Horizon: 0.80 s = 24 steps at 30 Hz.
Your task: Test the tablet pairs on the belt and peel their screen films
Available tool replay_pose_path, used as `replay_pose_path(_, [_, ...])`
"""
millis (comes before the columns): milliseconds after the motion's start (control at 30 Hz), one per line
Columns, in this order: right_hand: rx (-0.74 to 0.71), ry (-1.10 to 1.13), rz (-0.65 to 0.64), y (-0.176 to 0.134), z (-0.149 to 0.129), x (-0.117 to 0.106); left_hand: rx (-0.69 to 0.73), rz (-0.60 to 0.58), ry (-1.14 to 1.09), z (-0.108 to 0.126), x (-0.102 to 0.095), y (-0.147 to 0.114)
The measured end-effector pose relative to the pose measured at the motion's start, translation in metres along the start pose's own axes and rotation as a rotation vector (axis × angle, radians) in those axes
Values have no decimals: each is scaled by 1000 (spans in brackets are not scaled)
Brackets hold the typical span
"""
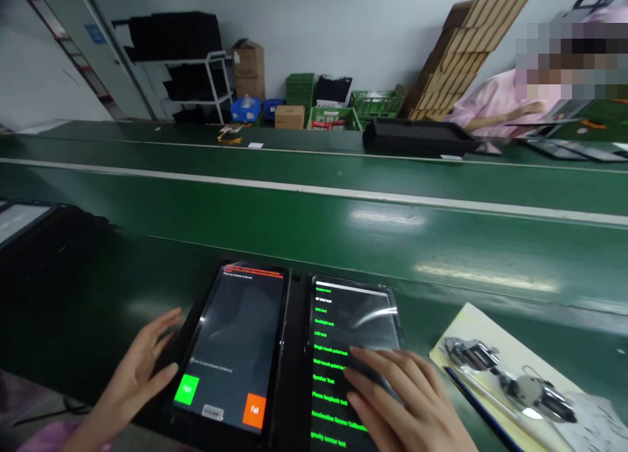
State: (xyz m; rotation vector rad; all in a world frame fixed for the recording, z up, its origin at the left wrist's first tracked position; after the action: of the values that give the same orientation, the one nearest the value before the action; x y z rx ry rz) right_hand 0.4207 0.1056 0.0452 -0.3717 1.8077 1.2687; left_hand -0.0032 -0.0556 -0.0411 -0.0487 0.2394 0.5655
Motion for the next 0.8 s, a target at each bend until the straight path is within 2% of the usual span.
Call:
replay_pose_path(100, [73, -84, -51, 31, 18, 21, 219, -78, 110, 30, 16, 48])
replay_pose_path(200, [116, -180, -132, 60, 36, 53, 410, -212, 381, 58, 50, 99])
replay_pose_path(267, [133, -223, -175, 70, 41, 66, 477, -213, 541, 69, 69, 120])
replay_pose_path(367, [121, -192, -203, 70, 36, 64, 527, -221, 631, 72, 77, 121])
replay_pose_path(467, [137, -89, -226, 57, 29, 51, 576, -288, 653, 70, 66, 105])
replay_pose_path(533, [166, -69, -203, 50, 30, 47, 596, -271, 682, 69, 58, 101])
replay_pose_path(633, [202, -106, -159, 49, 40, 52, 612, -206, 752, 69, 59, 110])
replay_pose_path(800, [216, -162, -192, 57, 46, 67, 642, -200, 846, 64, 74, 129])
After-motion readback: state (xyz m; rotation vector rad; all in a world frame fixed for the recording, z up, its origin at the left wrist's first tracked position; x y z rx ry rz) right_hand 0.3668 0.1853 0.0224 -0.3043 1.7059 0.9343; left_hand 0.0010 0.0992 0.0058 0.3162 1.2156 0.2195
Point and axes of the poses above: each hand's wrist, its own y-axis towards the middle knuckle, its own x-axis out of the palm, z = x × y, the point moved 1 cm from there along y, towards the middle knuckle, and after that the axes turned 9 degrees about z, right-handed, at the moved point
